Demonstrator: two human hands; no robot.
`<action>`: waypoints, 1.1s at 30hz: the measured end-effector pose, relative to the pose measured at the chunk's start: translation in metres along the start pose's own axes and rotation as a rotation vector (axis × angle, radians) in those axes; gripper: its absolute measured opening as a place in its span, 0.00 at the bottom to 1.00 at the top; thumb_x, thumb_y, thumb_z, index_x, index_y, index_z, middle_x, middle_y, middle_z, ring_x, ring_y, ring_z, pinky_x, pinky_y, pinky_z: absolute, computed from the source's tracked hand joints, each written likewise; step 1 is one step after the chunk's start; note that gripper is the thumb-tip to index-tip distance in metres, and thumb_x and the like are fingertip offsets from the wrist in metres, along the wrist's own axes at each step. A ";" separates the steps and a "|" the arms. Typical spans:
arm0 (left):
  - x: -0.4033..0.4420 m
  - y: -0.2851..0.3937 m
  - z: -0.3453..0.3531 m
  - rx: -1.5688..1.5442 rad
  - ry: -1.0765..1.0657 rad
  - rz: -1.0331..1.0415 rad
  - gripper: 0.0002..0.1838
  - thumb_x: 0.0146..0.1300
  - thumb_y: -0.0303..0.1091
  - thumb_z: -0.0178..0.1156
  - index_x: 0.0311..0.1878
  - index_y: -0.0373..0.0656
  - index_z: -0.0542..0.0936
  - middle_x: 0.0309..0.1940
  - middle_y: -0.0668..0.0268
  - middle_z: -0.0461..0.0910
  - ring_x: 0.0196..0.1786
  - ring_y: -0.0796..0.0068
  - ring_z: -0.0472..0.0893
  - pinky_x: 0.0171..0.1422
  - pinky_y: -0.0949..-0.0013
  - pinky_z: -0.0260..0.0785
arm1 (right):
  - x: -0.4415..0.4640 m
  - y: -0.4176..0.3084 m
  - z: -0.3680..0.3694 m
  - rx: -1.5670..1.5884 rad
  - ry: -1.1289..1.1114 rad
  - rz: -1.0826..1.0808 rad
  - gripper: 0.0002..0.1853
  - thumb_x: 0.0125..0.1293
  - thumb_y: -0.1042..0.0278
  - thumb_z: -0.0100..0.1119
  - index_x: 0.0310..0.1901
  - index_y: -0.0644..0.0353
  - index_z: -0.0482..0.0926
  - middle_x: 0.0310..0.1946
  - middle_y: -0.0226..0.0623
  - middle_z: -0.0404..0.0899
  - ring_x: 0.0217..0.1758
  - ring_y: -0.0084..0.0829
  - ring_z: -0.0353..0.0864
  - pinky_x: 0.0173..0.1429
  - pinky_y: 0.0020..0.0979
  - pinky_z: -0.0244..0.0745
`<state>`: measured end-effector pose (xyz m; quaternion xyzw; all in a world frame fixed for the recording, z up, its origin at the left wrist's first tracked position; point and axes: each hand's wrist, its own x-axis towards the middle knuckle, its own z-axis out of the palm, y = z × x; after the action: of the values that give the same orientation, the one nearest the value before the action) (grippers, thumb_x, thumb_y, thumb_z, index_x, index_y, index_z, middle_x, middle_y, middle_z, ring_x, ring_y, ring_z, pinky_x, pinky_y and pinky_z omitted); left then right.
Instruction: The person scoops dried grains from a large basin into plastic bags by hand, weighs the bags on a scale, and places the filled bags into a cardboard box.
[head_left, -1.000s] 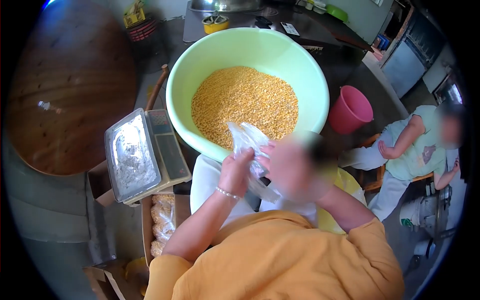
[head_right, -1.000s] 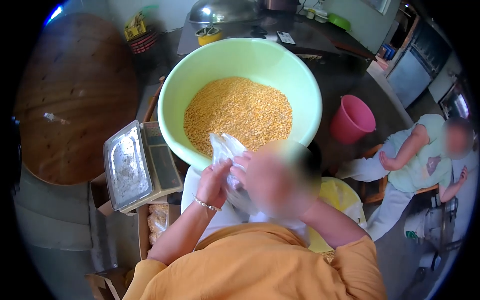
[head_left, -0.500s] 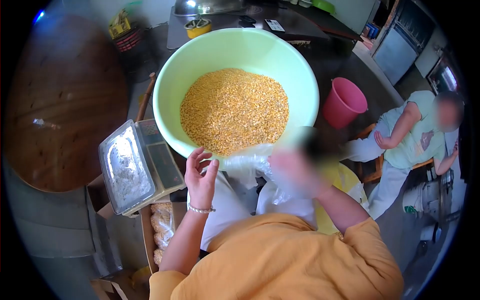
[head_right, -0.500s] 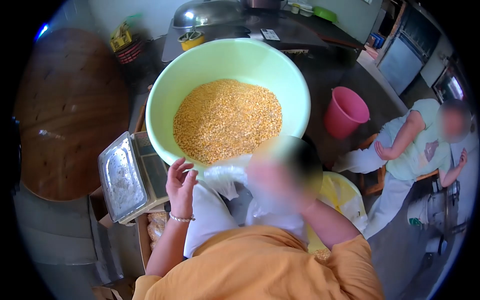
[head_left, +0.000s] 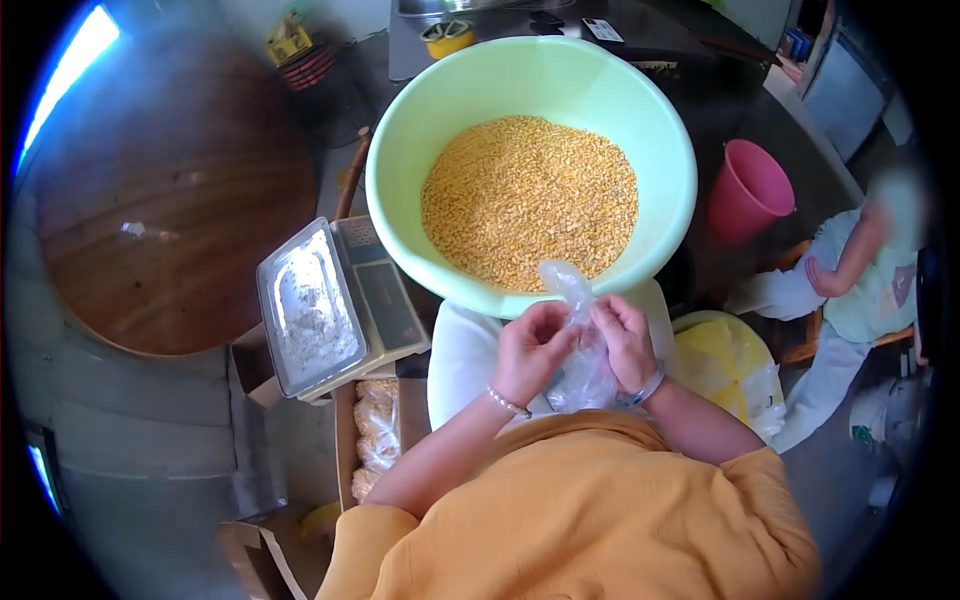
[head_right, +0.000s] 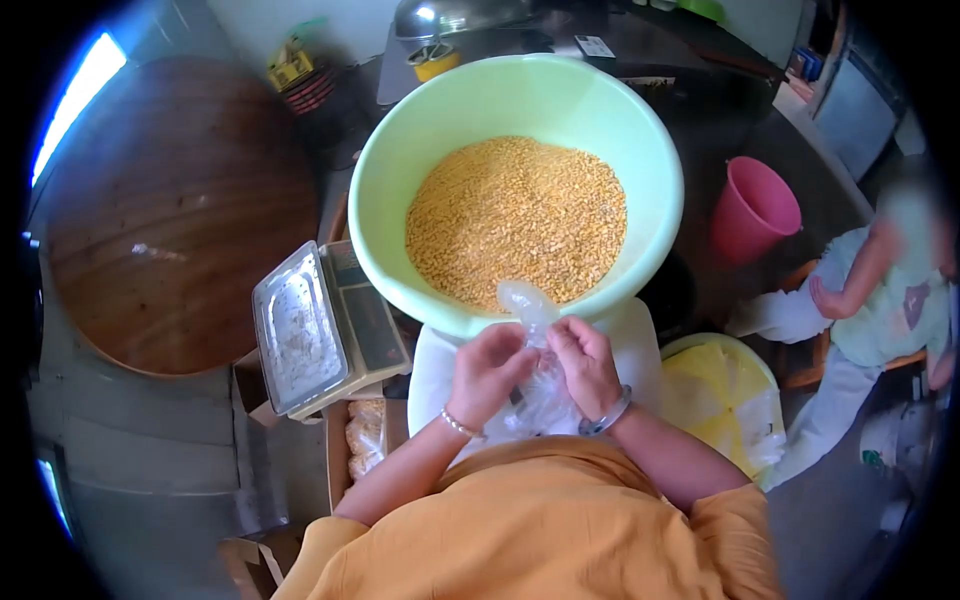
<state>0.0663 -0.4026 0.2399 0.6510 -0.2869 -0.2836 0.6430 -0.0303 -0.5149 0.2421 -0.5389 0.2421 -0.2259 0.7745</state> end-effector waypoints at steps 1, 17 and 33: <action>0.002 -0.002 -0.001 -0.098 0.039 -0.062 0.08 0.54 0.26 0.62 0.37 0.35 0.75 0.27 0.69 0.77 0.26 0.83 0.75 0.30 0.79 0.69 | 0.000 0.001 -0.003 0.017 0.034 0.013 0.10 0.67 0.66 0.47 0.30 0.60 0.71 0.22 0.23 0.70 0.23 0.12 0.65 0.26 0.16 0.60; 0.009 -0.016 -0.001 -0.303 0.078 -0.119 0.05 0.60 0.26 0.56 0.36 0.36 0.79 0.24 0.70 0.77 0.26 0.84 0.73 0.32 0.80 0.67 | 0.000 -0.003 -0.017 -0.067 0.090 -0.107 0.15 0.66 0.63 0.51 0.22 0.55 0.67 0.12 0.22 0.62 0.13 0.12 0.58 0.15 0.17 0.52; 0.028 0.000 -0.007 -0.660 0.375 -0.178 0.09 0.68 0.36 0.46 0.35 0.43 0.69 0.18 0.70 0.69 0.18 0.83 0.66 0.23 0.77 0.62 | 0.007 -0.067 -0.012 -0.645 -0.049 -0.604 0.22 0.56 0.74 0.57 0.53 0.64 0.66 0.49 0.41 0.73 0.52 0.30 0.73 0.53 0.29 0.68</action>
<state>0.0909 -0.4186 0.2402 0.4719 -0.0001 -0.2914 0.8321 -0.0376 -0.5490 0.3006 -0.8048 0.1134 -0.3420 0.4717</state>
